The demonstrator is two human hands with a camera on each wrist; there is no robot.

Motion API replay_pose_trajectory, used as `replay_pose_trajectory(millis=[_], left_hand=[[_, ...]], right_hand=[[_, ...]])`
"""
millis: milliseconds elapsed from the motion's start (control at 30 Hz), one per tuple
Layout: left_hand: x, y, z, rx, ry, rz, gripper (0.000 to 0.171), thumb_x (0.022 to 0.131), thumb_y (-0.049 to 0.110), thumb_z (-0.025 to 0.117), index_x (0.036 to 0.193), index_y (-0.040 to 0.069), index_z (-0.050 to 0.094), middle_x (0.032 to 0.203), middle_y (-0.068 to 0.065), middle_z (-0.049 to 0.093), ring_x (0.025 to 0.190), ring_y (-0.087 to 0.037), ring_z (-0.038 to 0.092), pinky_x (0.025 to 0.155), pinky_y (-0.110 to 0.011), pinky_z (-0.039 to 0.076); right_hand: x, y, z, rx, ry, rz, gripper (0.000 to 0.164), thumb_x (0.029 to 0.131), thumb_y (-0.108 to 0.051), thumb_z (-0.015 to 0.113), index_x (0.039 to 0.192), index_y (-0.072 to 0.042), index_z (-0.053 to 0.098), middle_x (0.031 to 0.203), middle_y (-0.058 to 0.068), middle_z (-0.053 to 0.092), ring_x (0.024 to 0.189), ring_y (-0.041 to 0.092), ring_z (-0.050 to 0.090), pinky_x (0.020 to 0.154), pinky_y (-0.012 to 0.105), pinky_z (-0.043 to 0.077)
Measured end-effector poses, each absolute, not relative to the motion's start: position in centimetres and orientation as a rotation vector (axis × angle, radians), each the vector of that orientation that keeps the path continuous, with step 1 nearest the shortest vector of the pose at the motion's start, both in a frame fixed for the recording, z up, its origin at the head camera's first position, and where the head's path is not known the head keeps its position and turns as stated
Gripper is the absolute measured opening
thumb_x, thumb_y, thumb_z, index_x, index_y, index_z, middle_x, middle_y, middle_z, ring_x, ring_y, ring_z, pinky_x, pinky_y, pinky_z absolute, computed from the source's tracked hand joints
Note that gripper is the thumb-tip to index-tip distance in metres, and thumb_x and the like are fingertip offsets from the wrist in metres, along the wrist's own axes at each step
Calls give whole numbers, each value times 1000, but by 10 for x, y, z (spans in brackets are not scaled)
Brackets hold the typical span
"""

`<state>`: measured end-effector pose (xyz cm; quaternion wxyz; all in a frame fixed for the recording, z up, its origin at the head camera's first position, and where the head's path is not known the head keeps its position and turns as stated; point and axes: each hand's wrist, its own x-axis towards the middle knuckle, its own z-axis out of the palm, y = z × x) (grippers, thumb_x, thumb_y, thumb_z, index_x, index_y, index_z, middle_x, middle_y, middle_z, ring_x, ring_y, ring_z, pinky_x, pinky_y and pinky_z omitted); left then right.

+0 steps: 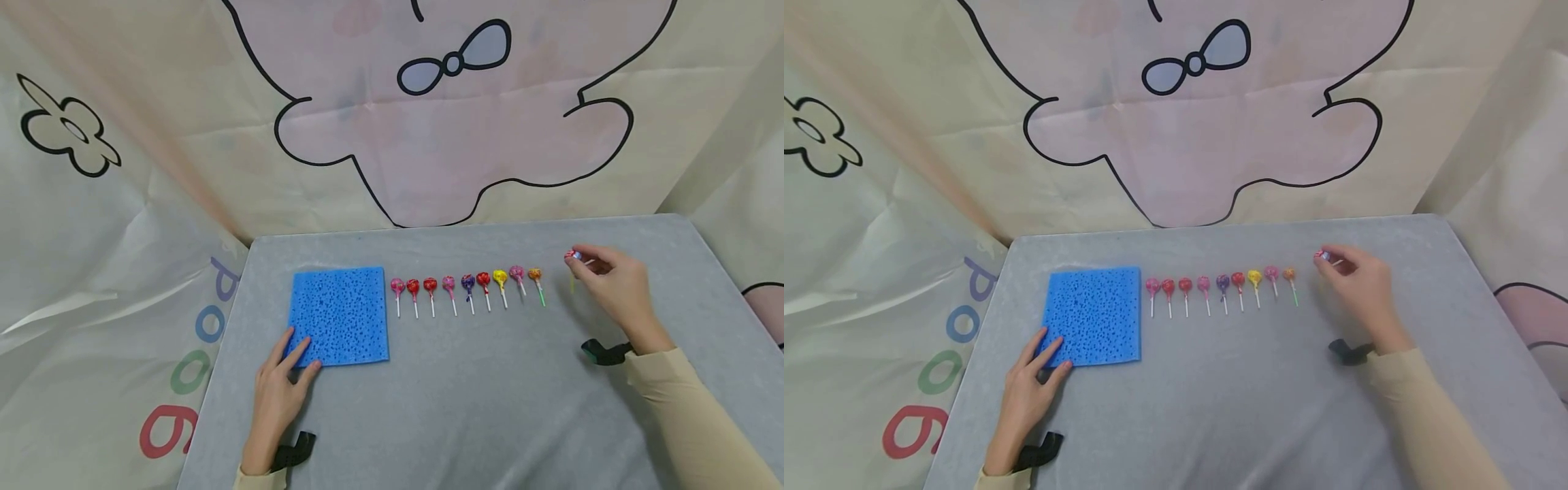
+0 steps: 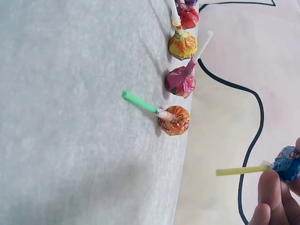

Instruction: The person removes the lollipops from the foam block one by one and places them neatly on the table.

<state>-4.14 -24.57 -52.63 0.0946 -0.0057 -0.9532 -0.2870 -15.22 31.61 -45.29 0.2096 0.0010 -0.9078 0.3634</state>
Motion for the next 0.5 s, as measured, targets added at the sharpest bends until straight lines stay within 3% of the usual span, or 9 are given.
replay_pose_trajectory(millis=[133, 367, 500], left_hand=[[-42, -246, -526, -18, -2826, -854, 53, 93, 25, 80, 142, 9, 66, 162, -18, 44, 146, -44, 44, 106, -76, 33], [-42, -246, -526, -18, -2826, -856, 53, 94, 26, 80, 142, 10, 66, 163, -17, 44, 146, -44, 44, 106, -76, 33], [-41, -246, -526, -24, -2819, -859, 53, 93, 26, 80, 142, 10, 66, 162, -17, 44, 146, -44, 45, 106, -76, 33]], right_hand=[[-153, 319, -454, -10, -2538, 984, 27, 91, -20, 82, 113, -5, 80, 86, -34, 57, 69, -18, 51, 61, 4, 39], [-160, 324, -461, 8, -2590, 952, 28, 92, -20, 80, 114, -2, 80, 92, 15, 74, 66, -20, 48, 56, 8, 38], [-163, 327, -467, 11, -2635, 919, 29, 93, -23, 80, 114, -2, 79, 94, 19, 76, 66, -21, 47, 56, 8, 38]])
